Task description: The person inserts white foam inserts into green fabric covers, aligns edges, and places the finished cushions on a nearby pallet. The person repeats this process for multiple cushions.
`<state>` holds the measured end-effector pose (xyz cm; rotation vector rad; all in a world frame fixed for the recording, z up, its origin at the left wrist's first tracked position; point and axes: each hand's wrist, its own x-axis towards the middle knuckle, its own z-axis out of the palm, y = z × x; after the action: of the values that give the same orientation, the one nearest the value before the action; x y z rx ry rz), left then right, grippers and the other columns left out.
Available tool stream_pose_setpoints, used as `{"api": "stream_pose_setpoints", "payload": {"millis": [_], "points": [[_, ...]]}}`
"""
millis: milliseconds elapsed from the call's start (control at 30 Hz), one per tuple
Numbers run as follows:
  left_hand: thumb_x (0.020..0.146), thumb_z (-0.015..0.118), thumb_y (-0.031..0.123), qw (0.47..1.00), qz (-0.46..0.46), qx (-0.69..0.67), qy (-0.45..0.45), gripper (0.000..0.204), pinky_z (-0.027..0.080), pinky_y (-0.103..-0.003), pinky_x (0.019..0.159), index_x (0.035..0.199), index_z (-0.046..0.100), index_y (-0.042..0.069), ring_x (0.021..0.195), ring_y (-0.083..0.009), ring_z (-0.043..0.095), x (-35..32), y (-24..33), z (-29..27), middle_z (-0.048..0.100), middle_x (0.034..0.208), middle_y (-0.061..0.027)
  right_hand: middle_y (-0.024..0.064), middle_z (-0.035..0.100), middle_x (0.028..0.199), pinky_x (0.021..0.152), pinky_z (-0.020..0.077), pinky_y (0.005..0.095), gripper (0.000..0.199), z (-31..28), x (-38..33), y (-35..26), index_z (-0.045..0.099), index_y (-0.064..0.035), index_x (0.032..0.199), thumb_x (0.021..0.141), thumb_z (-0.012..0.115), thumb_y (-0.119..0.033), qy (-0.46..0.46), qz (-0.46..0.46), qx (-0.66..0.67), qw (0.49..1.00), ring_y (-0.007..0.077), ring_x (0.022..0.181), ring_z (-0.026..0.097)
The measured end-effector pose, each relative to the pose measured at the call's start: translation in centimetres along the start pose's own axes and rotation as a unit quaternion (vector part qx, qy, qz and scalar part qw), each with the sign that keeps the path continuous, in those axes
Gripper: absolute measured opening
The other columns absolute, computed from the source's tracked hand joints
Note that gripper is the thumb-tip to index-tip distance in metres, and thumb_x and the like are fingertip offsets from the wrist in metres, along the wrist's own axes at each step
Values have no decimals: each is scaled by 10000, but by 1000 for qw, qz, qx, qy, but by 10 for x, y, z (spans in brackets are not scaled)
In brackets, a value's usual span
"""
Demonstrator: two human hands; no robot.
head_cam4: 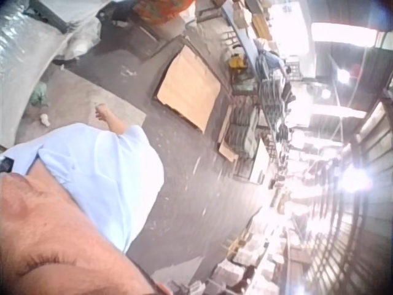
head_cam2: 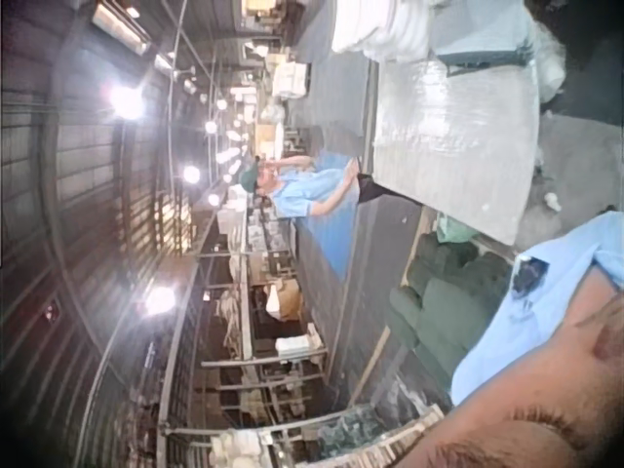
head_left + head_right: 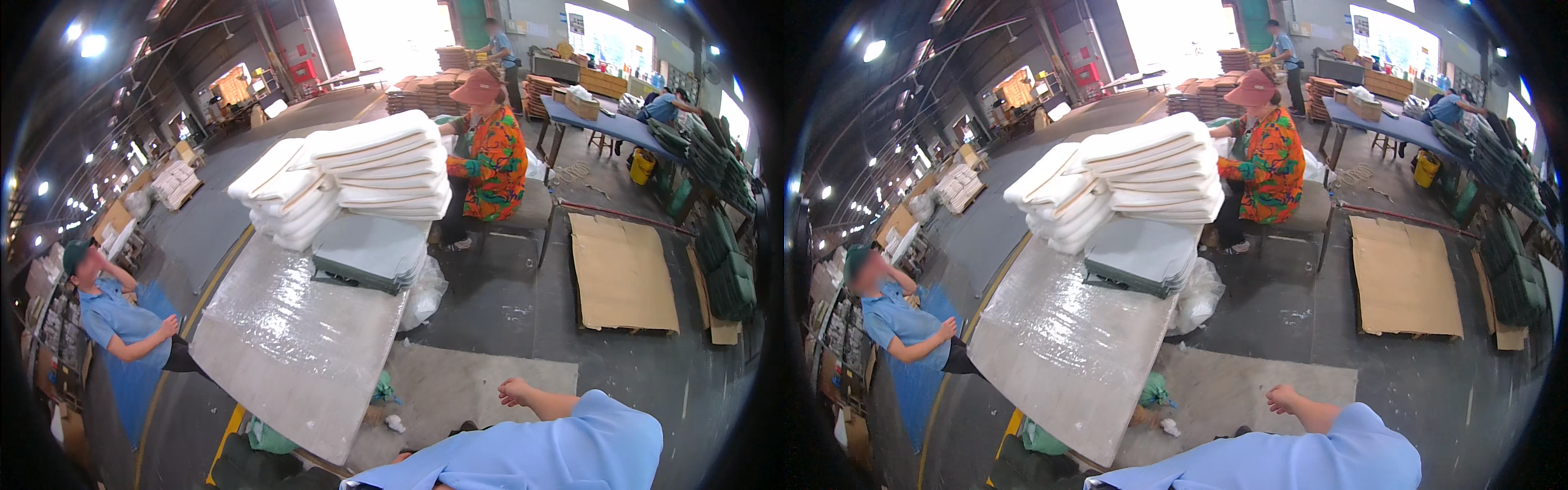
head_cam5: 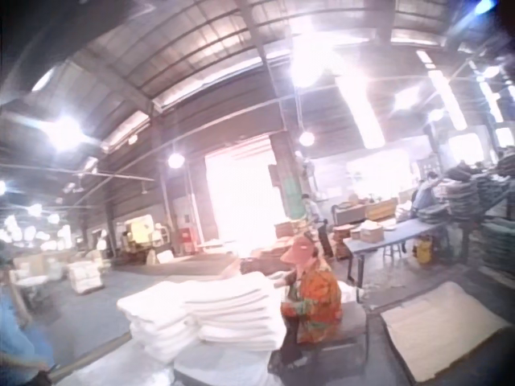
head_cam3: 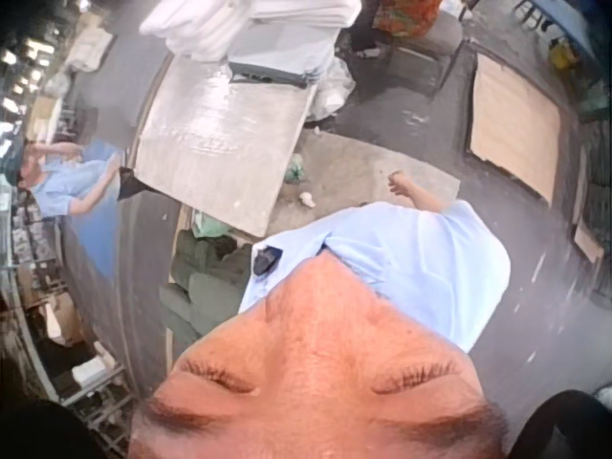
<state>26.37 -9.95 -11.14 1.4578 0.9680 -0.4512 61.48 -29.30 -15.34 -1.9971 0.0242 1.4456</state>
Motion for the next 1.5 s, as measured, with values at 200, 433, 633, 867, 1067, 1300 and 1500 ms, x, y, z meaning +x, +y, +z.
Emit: {"api": "stream_pose_setpoints", "payload": {"millis": [200,433,633,867,1067,1300,1500], "points": [[1036,629,372,995,-13,85,-49,561,597,-375,749,1491,509,66,885,-243,720,32,43,-37,687,1286,-156,121,734,1141,751,608,459,333,-14,8,-10,633,-73,1319,1033,686,-236,-10,32,87,996,289,905,759],[1024,665,340,996,23,87,-22,547,589,-376,762,1474,534,59,883,-229,716,97,94,-109,710,1252,-141,142,729,1161,845,640,476,339,-11,55,-39,619,-53,1315,1041,692,-238,-32,44,117,992,318,973,760],[1014,696,313,992,97,-24,75,535,583,-376,773,1460,556,53,881,-217,713,137,136,-175,729,1223,-127,155,723,1176,794,611,442,308,-17,76,-168,621,-63,1278,1046,690,-254,-29,-52,180,982,302,956,751],[1081,636,311,956,100,-203,184,379,554,-324,862,1358,664,55,943,-162,688,130,185,-273,754,1163,-77,112,736,1005,720,607,378,301,-32,60,-379,639,-72,1256,1049,687,-285,-114,-270,331,897,232,790,729],[1085,618,172,897,213,-217,322,325,561,-306,926,1362,658,7,971,-147,681,108,313,-379,749,1161,-101,37,728,916,574,495,248,242,-126,-4,-584,673,-63,1241,1084,631,-243,24,-509,228,830,93,621,610],[1081,615,181,814,398,-122,404,324,540,-346,972,1348,667,6,1073,-171,693,123,551,-494,748,1193,-120,-1,690,946,628,459,222,218,-190,0,-734,667,-15,1238,1052,652,-128,139,-588,63,794,44,720,570],[1044,680,301,795,280,54,535,451,489,-357,1057,1382,648,3,1159,-209,665,199,674,-586,711,1306,-114,6,669,929,683,470,240,331,-212,61,-807,628,1,1311,1008,690,-115,123,-581,-17,804,48,768,565]]}}
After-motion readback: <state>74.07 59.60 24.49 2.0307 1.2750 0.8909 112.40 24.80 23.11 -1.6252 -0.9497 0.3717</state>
